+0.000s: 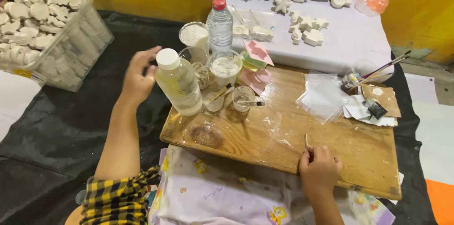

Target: Mixing a clay or plaster solution in a small container and applying it to decorative items.

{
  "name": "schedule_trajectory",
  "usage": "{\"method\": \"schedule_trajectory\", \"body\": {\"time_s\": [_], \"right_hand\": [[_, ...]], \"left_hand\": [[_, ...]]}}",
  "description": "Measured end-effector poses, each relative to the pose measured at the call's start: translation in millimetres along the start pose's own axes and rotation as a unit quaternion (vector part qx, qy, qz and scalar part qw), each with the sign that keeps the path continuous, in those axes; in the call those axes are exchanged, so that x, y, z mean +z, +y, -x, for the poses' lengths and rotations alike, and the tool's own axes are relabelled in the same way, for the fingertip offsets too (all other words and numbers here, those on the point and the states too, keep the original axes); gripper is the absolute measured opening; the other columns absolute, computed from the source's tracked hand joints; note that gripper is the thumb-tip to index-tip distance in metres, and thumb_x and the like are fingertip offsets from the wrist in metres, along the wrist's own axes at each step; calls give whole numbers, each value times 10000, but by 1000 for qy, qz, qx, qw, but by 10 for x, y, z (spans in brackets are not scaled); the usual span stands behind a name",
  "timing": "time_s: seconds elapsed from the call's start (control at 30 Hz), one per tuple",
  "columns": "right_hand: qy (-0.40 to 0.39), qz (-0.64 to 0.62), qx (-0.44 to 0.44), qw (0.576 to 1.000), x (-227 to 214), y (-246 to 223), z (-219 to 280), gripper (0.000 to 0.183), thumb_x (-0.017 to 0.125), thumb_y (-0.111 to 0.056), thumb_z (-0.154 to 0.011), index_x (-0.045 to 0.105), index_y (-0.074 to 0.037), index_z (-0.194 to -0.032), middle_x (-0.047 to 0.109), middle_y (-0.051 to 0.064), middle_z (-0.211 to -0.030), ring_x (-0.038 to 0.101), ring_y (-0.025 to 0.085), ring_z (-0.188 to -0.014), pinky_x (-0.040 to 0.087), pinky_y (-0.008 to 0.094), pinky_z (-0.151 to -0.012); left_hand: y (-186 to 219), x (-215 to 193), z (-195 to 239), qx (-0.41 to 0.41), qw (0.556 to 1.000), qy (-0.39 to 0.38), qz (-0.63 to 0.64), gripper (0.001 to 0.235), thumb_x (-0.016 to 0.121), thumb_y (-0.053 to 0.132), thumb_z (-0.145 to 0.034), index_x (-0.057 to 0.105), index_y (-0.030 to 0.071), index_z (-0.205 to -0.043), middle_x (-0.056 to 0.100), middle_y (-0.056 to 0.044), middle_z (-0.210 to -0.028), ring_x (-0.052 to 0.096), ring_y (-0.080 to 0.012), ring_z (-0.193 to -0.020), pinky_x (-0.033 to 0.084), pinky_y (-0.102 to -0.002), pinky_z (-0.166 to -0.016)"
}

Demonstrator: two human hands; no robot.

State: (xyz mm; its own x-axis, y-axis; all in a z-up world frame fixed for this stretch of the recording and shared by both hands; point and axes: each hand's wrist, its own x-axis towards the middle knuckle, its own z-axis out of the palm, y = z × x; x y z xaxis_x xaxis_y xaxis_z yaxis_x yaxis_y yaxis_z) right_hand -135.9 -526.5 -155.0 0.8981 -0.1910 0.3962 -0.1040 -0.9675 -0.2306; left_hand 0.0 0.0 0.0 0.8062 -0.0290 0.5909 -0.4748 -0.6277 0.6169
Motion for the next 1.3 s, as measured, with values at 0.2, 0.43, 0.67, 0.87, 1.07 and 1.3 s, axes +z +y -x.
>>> {"method": "schedule_trajectory", "body": {"time_s": [0.2, 0.43, 0.67, 0.87, 1.07, 1.3], "right_hand": [[-6, -7, 9, 1000, -72, -76, 3, 76, 653, -227, -923, 685, -171, -882, 645, -51, -899, 626, 194, -747, 396, 453, -956], [15, 17, -17, 1000, -52, -58, 10, 64, 670, -226, -919, 698, -174, -897, 644, -40, -880, 606, 196, -714, 421, 426, -888], [-11, -18, 7, 1000, -130, -119, 4, 93, 643, -221, -945, 696, -153, -910, 661, -36, -891, 620, 181, -740, 418, 430, -935], [7, -24, -3, 1000, -121, -132, -10, 75, 653, -206, -936, 689, -151, -899, 666, -48, -871, 622, 165, -757, 429, 426, -955], [1, -29, 1, 1000, -138, -145, -12, 80, 651, -207, -934, 698, -146, -912, 662, -44, -858, 621, 176, -782, 428, 441, -974], [-2, -36, 4, 999, -116, -119, -6, 85, 650, -212, -932, 696, -146, -906, 662, -33, -869, 627, 188, -788, 427, 442, -991]], "left_hand": [[114, 111, -148, -108, 986, -103, 74, 612, 774, 321, -810, 592, 152, -1370, 568, -83, -1381, 546, -238, -1286, 430, -425, -1073], [-16, 256, -157, -65, 986, -75, 136, 554, 783, 289, -837, 609, 121, -1335, 607, -109, -1371, 585, -245, -1278, 462, -424, -1088], [-246, 457, -153, -57, 974, -30, 216, 499, 816, 230, -828, 630, 117, -1277, 654, -99, -1354, 623, -215, -1241, 504, -400, -1074], [-442, 351, -156, -67, 956, -2, 286, 323, 702, 78, -836, 540, 188, -1093, 619, -89, -1336, 558, -224, -1263, 463, -404, -1084], [-290, 39, -248, -55, 907, 3, 417, 300, 772, 183, -885, 482, 218, -953, 517, -147, -1405, 593, -279, -1295, 530, -431, -1122], [-250, -311, -6, -21, 922, 142, 358, 490, 743, 408, -932, 331, 271, -1159, 450, -131, -1409, 558, -311, -1293, 486, -426, -1160]]}}
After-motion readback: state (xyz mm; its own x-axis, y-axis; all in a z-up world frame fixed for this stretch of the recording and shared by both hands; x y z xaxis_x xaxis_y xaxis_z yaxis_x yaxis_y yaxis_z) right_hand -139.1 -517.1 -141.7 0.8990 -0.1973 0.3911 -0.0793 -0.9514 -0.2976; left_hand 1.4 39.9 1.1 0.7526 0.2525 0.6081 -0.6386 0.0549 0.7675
